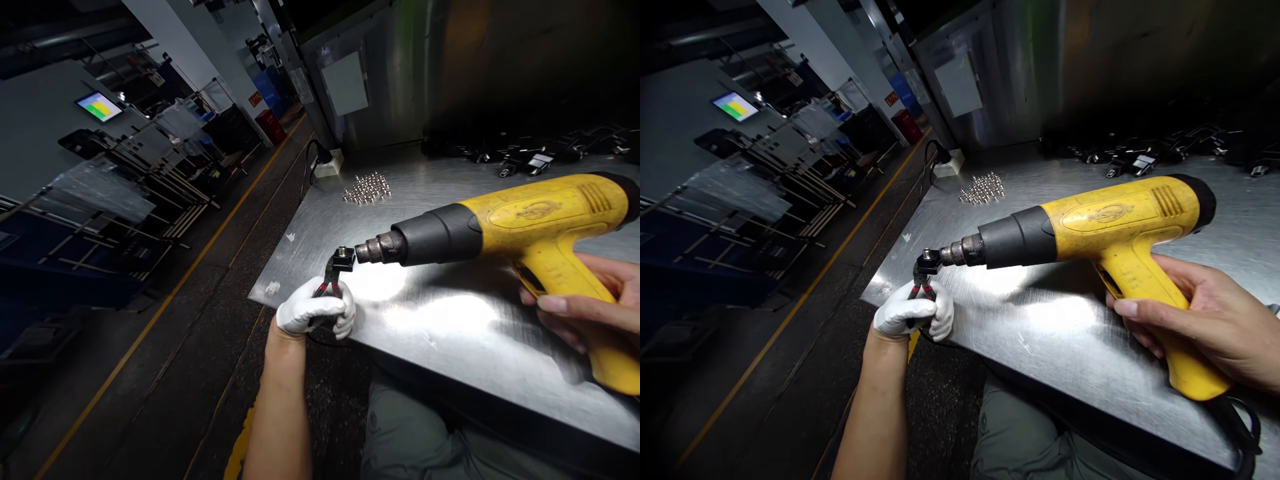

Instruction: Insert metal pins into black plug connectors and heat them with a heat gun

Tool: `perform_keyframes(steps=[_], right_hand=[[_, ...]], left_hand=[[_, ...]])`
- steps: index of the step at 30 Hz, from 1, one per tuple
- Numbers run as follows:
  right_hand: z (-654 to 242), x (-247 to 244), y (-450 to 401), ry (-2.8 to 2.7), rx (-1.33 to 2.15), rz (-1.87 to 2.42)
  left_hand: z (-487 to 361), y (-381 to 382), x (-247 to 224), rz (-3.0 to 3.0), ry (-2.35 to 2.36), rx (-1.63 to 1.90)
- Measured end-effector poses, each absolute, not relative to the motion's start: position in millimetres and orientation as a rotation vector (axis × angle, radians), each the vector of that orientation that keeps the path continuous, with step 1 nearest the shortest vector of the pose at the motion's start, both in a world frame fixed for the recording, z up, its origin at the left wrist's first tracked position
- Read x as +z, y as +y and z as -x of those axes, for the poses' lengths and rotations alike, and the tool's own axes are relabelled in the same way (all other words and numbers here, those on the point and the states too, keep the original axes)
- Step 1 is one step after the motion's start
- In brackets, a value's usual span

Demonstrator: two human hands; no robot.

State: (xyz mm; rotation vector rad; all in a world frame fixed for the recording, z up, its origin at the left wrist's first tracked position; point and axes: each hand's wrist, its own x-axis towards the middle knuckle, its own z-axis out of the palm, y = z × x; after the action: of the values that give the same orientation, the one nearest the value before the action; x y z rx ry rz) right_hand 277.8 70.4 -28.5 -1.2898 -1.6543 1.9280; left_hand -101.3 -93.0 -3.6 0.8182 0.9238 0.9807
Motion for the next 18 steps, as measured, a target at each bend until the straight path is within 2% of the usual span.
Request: perform_keyframes(steps=[18], right_hand=[[-281.3, -26.1, 72.5, -1.606, 1.904, 1.275]], left_hand=[[105.3, -91.5, -2.7, -0.845, 0.887, 0.926]])
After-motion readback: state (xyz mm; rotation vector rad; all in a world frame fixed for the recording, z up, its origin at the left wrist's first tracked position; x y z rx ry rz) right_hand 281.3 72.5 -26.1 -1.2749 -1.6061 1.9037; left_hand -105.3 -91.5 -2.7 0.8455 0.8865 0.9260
